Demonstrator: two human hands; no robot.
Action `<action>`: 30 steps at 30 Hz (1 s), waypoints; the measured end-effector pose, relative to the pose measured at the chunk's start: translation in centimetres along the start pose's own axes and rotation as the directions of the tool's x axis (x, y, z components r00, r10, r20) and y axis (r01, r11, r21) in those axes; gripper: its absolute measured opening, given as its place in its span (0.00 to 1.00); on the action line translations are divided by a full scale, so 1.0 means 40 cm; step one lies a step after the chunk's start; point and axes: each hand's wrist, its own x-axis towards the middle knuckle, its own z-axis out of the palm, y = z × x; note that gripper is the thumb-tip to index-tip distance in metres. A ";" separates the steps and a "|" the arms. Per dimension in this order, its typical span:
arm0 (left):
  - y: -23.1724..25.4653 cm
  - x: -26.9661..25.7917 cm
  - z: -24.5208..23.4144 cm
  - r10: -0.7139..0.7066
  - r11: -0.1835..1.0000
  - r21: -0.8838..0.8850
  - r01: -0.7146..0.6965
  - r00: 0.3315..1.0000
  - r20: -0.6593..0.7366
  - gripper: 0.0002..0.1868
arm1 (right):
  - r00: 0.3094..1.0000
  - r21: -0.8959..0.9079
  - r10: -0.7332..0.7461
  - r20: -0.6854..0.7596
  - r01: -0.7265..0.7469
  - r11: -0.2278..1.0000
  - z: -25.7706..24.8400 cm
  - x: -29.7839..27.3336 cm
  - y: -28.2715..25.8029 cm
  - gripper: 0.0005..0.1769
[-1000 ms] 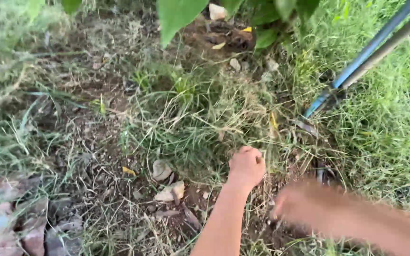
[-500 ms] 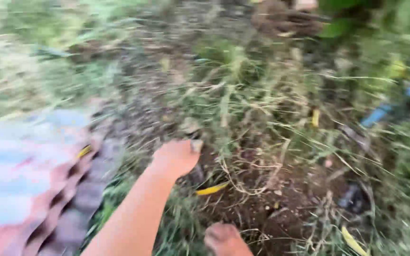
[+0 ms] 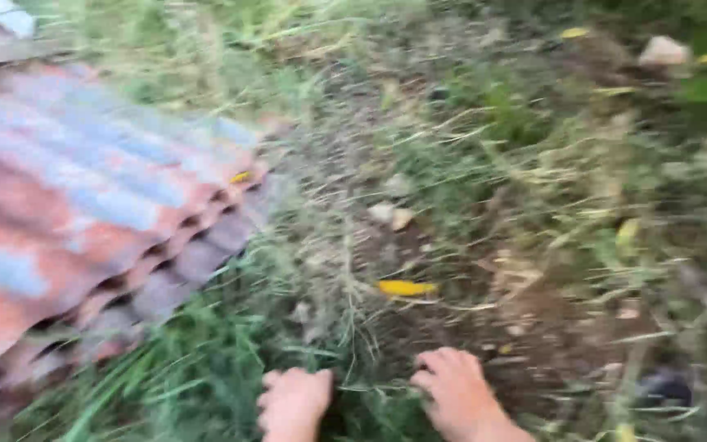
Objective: Pulling weeds and grass by hand from around a tree and near a stack of metal sheets.
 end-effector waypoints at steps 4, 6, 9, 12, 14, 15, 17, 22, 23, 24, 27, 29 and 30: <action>-0.164 0.031 0.056 0.538 0.841 0.130 -0.525 0.786 -0.303 0.23 | 0.999 -0.019 0.039 0.035 -0.038 0.999 -0.002 0.064 -0.150 0.33; -0.173 -0.012 0.005 0.542 0.828 0.093 -0.553 0.746 -0.386 0.23 | 0.997 -0.048 0.031 -0.077 -0.035 0.998 -0.030 0.144 -0.210 0.48; -0.229 -0.044 0.013 0.523 0.832 0.028 -0.554 0.768 -0.370 0.25 | 0.972 -0.153 0.089 0.217 -0.056 0.987 -0.006 0.265 -0.319 0.69; -0.262 -0.046 0.031 0.559 0.827 0.049 -0.560 0.812 -0.166 0.17 | 0.973 -0.150 0.072 0.218 -0.039 0.988 0.012 0.375 -0.416 0.74; -0.285 -0.055 0.016 0.555 0.832 0.043 -0.554 0.831 -0.028 0.20 | 0.866 -0.201 -0.081 0.494 0.204 0.958 0.028 0.434 -0.474 0.72; -0.307 -0.086 -0.038 0.545 0.838 0.032 -0.544 0.838 -0.031 0.20 | 0.860 -0.199 -0.092 0.502 0.219 0.955 0.050 0.455 -0.485 0.72; -0.361 -0.161 -0.132 0.596 0.794 0.090 -0.601 0.739 -0.316 0.27 | 0.874 -0.168 -0.166 0.457 0.268 0.949 0.102 0.473 -0.513 0.70; -0.397 0.008 -0.223 0.536 0.839 0.256 -0.480 0.646 -0.544 0.26 | 0.978 0.120 -0.132 0.160 0.114 0.986 0.349 0.569 -0.597 0.41; -0.393 0.061 -0.221 0.489 0.871 0.259 -0.416 0.700 -0.521 0.26 | 0.963 0.229 -0.025 0.267 -0.039 0.973 0.384 0.602 -0.610 0.33; -0.395 0.077 -0.233 0.485 0.874 0.259 -0.411 0.699 -0.526 0.26 | 0.964 0.232 -0.032 0.264 -0.032 0.972 0.352 0.593 -0.625 0.33; -0.408 0.118 -0.225 0.433 0.900 0.240 -0.364 0.684 -0.587 0.33 | 0.914 -0.123 -0.130 0.385 0.190 0.974 0.344 0.546 -0.594 0.36; -0.401 0.144 -0.233 0.397 0.884 0.046 -0.465 0.696 -0.598 0.35 | 0.965 0.334 -0.259 -0.048 0.260 0.906 0.414 0.553 -0.484 0.28; -0.397 0.168 -0.236 0.400 0.882 0.044 -0.468 0.698 -0.594 0.35 | 0.966 0.332 -0.255 -0.044 0.255 0.908 0.436 0.561 -0.462 0.28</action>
